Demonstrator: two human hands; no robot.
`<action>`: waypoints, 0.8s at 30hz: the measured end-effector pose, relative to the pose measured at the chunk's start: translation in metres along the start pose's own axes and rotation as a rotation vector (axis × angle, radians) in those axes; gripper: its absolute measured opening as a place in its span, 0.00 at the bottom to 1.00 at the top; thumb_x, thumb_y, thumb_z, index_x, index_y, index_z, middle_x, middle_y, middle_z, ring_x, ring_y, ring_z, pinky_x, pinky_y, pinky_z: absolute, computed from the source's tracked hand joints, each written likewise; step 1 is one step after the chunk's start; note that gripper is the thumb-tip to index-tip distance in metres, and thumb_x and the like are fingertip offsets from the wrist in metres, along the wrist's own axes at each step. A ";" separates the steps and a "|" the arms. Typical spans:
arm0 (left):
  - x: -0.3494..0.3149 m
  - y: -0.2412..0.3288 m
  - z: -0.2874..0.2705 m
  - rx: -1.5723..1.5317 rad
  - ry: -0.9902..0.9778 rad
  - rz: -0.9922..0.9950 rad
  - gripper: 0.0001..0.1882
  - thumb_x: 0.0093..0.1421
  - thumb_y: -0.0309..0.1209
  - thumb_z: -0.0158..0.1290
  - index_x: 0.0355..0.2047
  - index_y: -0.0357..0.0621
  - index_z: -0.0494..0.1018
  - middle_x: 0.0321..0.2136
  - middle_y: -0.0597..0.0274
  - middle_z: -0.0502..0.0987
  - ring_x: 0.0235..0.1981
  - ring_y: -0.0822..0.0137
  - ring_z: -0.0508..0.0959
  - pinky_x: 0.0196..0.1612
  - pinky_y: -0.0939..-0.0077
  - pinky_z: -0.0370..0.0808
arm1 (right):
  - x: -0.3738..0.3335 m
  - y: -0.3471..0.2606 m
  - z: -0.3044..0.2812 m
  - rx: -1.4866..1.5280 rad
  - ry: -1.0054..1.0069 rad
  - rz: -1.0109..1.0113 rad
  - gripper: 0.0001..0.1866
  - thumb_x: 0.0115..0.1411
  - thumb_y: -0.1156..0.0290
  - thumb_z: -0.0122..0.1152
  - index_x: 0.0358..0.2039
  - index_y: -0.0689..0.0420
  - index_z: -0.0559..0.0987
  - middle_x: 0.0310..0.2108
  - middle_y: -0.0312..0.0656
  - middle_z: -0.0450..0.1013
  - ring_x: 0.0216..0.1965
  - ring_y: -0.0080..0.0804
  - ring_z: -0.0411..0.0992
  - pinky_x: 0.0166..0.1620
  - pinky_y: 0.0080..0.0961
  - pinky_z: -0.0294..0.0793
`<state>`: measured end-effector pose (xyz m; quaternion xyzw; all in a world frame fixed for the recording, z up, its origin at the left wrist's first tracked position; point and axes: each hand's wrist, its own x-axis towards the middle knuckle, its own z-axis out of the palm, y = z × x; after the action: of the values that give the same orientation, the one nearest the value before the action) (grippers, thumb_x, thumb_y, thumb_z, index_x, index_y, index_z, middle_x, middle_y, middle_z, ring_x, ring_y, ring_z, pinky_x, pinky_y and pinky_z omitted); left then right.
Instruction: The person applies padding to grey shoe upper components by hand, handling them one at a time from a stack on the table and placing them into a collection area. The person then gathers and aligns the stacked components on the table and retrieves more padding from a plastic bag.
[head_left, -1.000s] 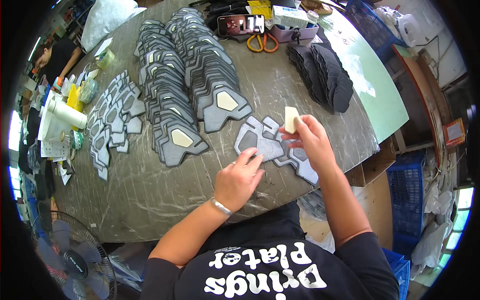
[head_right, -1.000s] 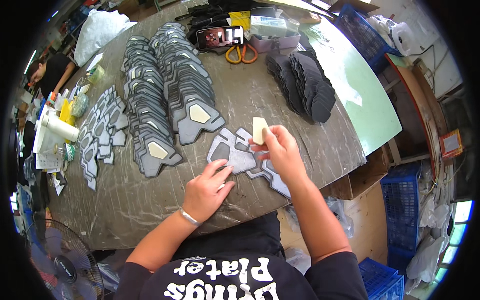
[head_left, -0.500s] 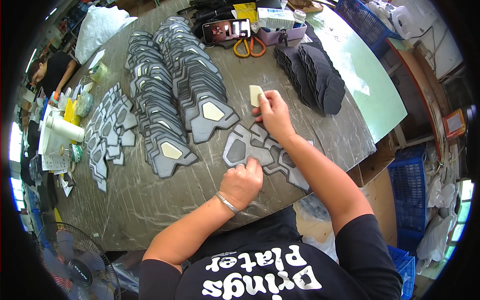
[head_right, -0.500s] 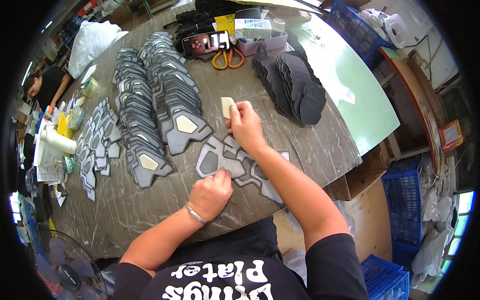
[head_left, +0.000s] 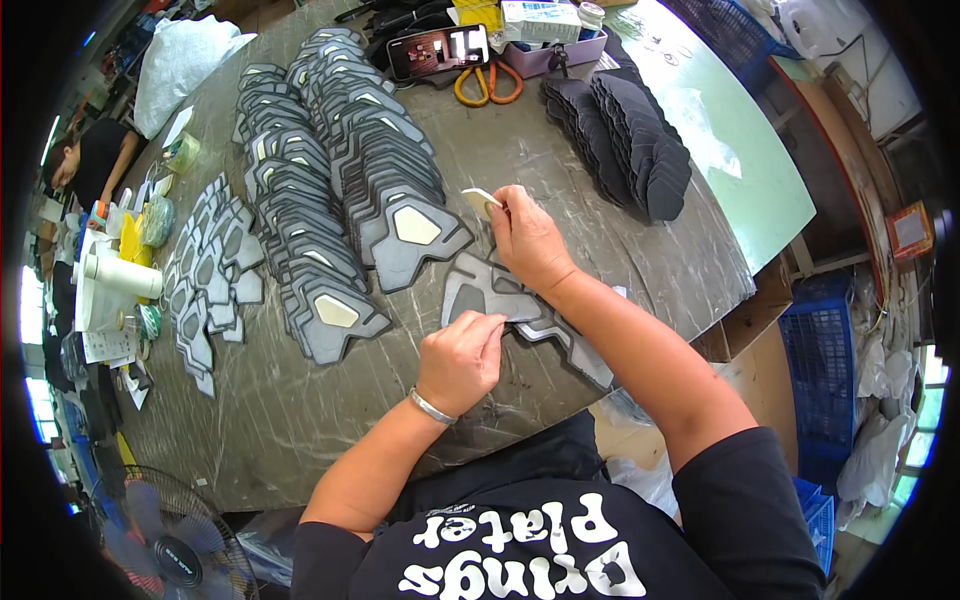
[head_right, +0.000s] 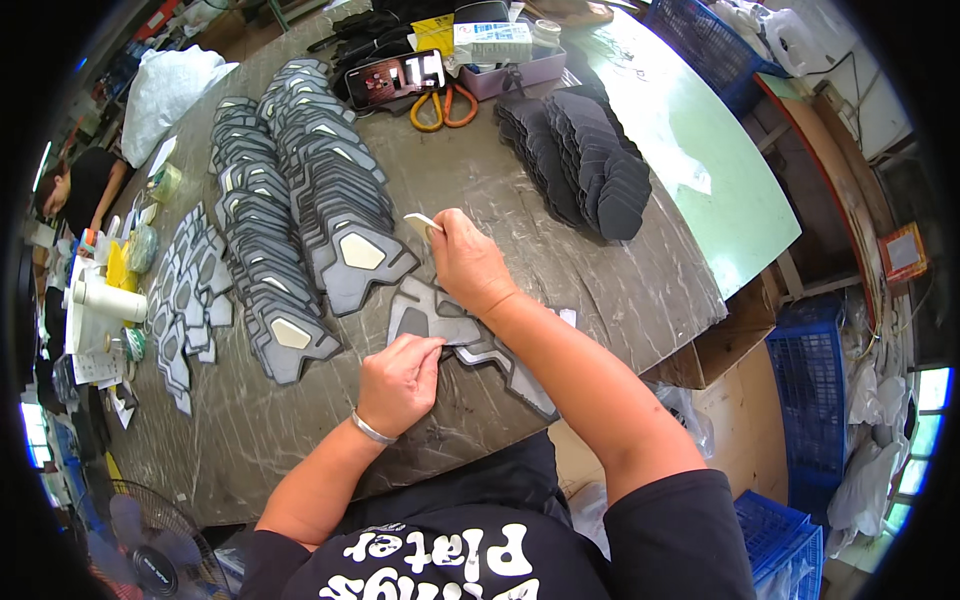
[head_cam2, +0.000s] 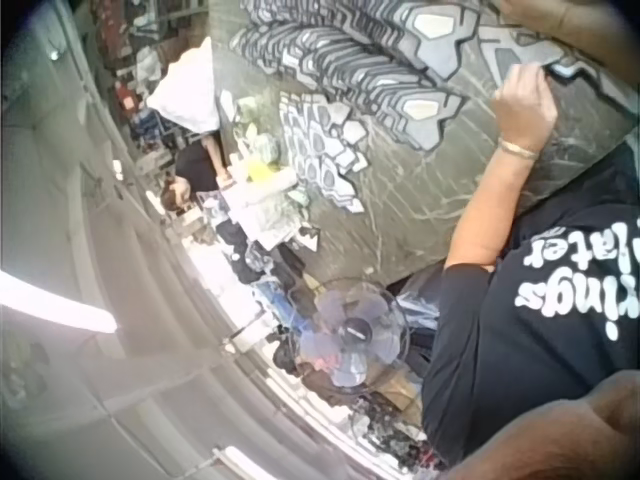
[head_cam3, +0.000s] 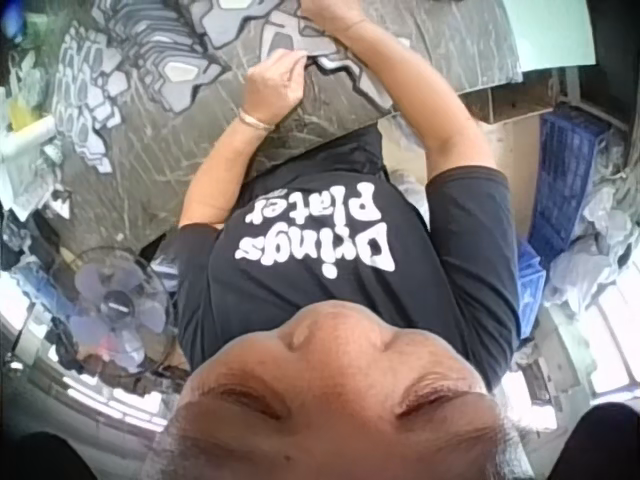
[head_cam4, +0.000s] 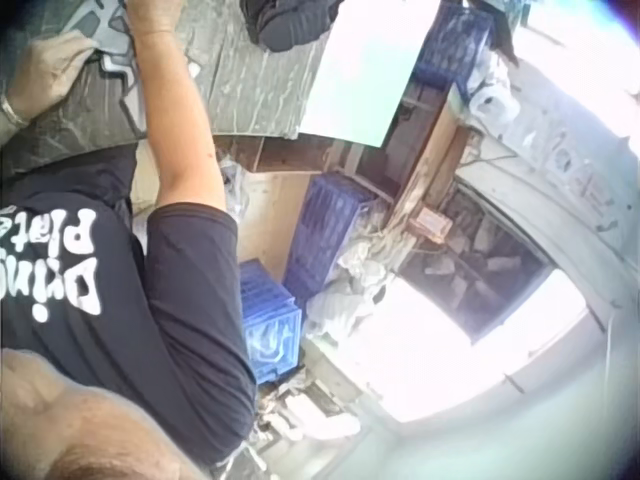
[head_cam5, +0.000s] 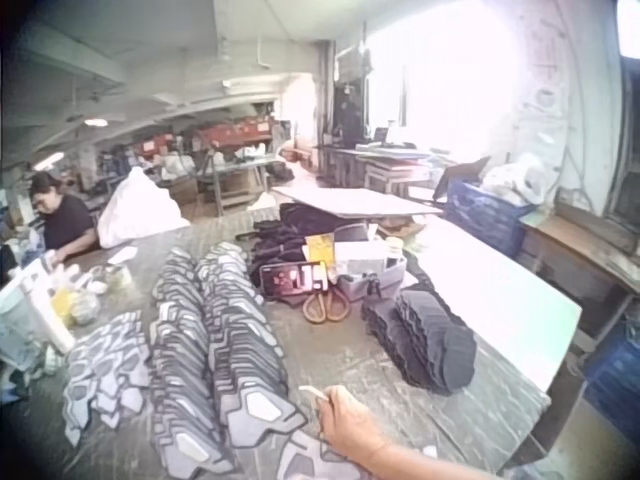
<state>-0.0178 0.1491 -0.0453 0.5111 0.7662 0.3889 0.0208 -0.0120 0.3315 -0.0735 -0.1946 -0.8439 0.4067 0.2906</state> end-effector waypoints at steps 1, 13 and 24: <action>-0.001 0.000 0.001 -0.064 0.041 -0.043 0.04 0.54 0.25 0.55 0.32 0.41 0.76 0.24 0.58 0.76 0.20 0.58 0.76 0.23 0.71 0.74 | 0.000 0.000 0.001 -0.006 0.011 -0.020 0.06 0.63 0.70 0.51 0.36 0.59 0.68 0.32 0.54 0.72 0.34 0.57 0.71 0.36 0.44 0.70; 0.044 0.002 -0.020 -0.188 -0.329 -0.145 0.13 0.55 0.30 0.57 0.41 0.42 0.77 0.36 0.56 0.76 0.32 0.57 0.78 0.37 0.70 0.75 | 0.000 0.008 0.001 -0.043 0.039 -0.059 0.07 0.62 0.71 0.53 0.37 0.59 0.68 0.29 0.52 0.71 0.30 0.53 0.71 0.34 0.40 0.70; 0.068 0.007 -0.006 0.025 -0.615 -0.111 0.14 0.52 0.29 0.58 0.39 0.43 0.73 0.44 0.55 0.71 0.34 0.54 0.77 0.41 0.61 0.73 | 0.004 0.008 -0.002 0.057 0.043 0.048 0.07 0.62 0.69 0.52 0.36 0.59 0.68 0.29 0.55 0.73 0.33 0.57 0.73 0.37 0.45 0.71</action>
<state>-0.0475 0.2013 -0.0118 0.5623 0.7555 0.2046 0.2667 -0.0128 0.3395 -0.0780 -0.2153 -0.8206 0.4333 0.3042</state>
